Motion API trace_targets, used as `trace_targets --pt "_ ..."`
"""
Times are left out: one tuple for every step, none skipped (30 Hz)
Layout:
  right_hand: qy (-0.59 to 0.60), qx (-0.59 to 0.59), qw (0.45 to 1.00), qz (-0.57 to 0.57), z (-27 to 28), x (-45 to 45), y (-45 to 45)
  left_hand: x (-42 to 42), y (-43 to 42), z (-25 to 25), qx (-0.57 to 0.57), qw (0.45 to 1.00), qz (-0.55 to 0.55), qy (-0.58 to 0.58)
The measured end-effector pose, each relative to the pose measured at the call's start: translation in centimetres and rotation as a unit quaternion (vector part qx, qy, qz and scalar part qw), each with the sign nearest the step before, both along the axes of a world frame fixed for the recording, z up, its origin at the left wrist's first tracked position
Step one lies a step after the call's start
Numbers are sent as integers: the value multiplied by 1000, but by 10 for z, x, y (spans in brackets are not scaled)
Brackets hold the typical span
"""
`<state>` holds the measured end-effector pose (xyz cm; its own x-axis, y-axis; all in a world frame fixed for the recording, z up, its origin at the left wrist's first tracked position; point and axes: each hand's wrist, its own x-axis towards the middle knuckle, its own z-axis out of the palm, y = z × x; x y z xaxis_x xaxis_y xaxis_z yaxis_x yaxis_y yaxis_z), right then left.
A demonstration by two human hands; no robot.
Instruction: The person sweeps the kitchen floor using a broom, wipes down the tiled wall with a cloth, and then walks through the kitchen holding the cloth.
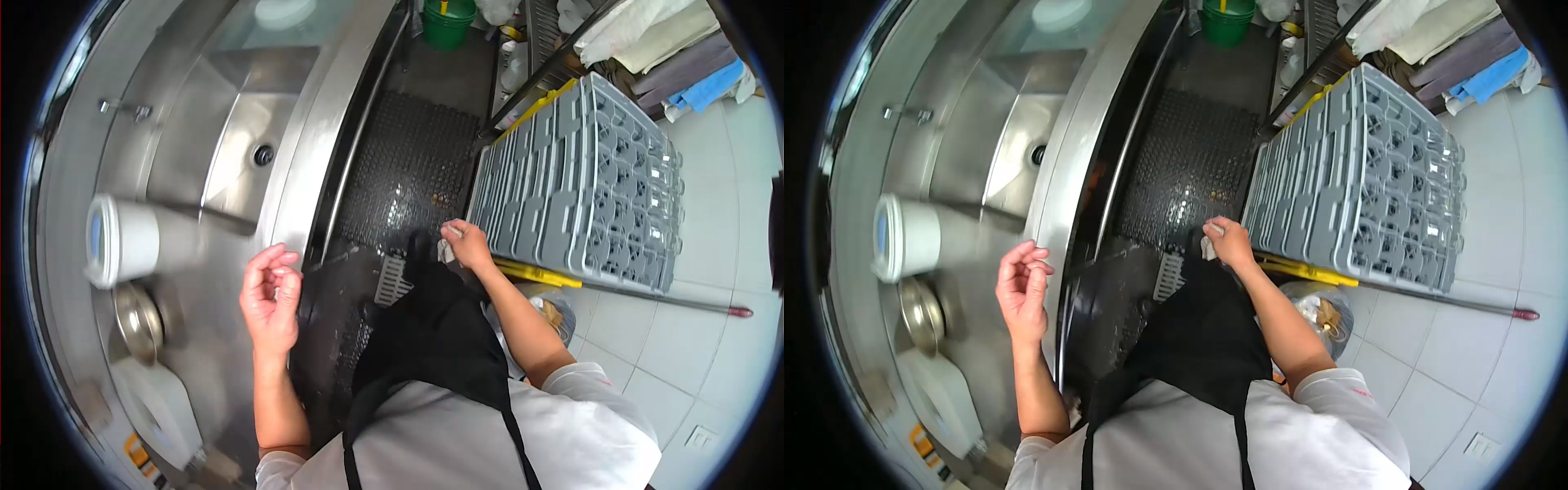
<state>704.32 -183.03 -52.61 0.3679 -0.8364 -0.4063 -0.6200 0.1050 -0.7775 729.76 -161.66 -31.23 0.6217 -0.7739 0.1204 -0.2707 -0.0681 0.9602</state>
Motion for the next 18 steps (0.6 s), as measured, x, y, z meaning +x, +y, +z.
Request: trace_targets --pt "-11 23 999 -32 -1 14 -33 11 -34 -6 7 1000 -24 -1" --pt "-41 -23 998 -48 -24 25 -66 18 -64 -10 27 999 -30 -25" --pt "-67 18 995 -73 -48 38 -93 25 -86 -18 33 999 -13 -22" --pt "-96 57 989 -97 -75 53 -125 31 -107 -26 37 999 5 -23" --pt "-129 89 981 -119 -99 72 -167 37 -134 -32 34 999 23 -27" --pt "-124 82 980 -130 -119 88 -198 39 -157 -33 9 999 31 19" --pt "-113 79 983 -119 -106 100 -222 43 -175 -41 15 997 65 34" --pt "-99 75 987 -106 -74 111 -254 45 -199 -42 11 997 71 41" --pt "-85 69 990 -90 -51 123 -283 48 -221 -39 4 996 81 49" --pt "-92 67 989 -95 -48 131 -308 51 -243 -35 16 996 63 64" --pt "-100 82 987 -98 -49 137 -335 56 -266 -31 26 995 48 78" --pt "-108 98 984 -100 -53 145 -359 63 -290 -25 44 996 25 75" --pt "-117 113 981 -102 -61 152 -381 69 -315 -20 43 995 14 87" --pt "-116 113 980 -112 -70 158 -401 76 -345 -16 42 994 2 97" --pt "-116 111 979 -124 -81 161 -420 84 -376 -14 41 993 -12 107" --pt "-115 110 978 -137 -90 164 -440 91 -409 -15 39 993 -23 111" --pt "-104 131 975 -147 -95 165 -456 99 -439 -20 37 991 -41 121" --pt "-95 151 971 -159 -99 164 -473 108 -472 -26 35 989 -61 131"
